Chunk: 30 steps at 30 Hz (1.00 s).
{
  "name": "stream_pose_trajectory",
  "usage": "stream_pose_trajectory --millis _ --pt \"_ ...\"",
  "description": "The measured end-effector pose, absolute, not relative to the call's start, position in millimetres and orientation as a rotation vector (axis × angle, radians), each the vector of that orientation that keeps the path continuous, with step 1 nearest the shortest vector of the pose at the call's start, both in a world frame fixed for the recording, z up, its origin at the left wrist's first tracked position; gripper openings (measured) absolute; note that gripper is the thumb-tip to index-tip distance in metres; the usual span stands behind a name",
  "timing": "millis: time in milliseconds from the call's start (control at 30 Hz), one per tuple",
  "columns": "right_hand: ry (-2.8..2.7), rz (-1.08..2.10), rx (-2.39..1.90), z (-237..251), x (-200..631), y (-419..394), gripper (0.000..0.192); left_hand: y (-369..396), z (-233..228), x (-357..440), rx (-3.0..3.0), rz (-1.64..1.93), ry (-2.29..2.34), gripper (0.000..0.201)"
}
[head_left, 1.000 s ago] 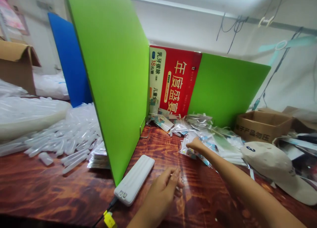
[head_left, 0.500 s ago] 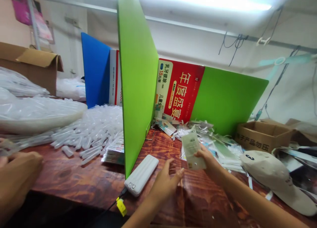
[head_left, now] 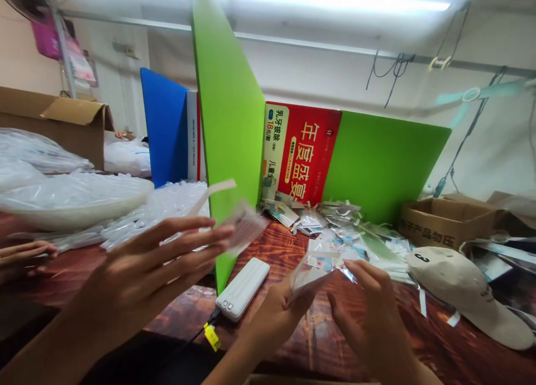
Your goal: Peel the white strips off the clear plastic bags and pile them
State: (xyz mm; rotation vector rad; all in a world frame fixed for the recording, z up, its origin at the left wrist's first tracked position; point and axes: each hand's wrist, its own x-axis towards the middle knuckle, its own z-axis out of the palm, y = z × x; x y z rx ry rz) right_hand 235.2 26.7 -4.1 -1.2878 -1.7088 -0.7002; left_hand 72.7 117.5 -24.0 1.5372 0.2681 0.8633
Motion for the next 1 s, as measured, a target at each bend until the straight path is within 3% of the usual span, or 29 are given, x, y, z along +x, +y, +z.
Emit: stream_pose_trajectory --millis 100,200,533,1000 --pt "-1.954 -0.881 -1.13 9 227 15 0.043 121 -32 76 1.838 1.028 0.338 0.041" --pt "-2.124 -0.856 -1.106 17 221 13 0.034 130 -48 79 2.064 1.145 0.435 0.043" --pt "-2.281 -0.706 -1.177 5 229 24 0.045 141 -56 72 2.636 1.546 0.613 0.071" --pt "-2.438 -0.547 -1.239 1 235 34 0.05 137 -44 74 2.913 1.677 0.607 0.044"
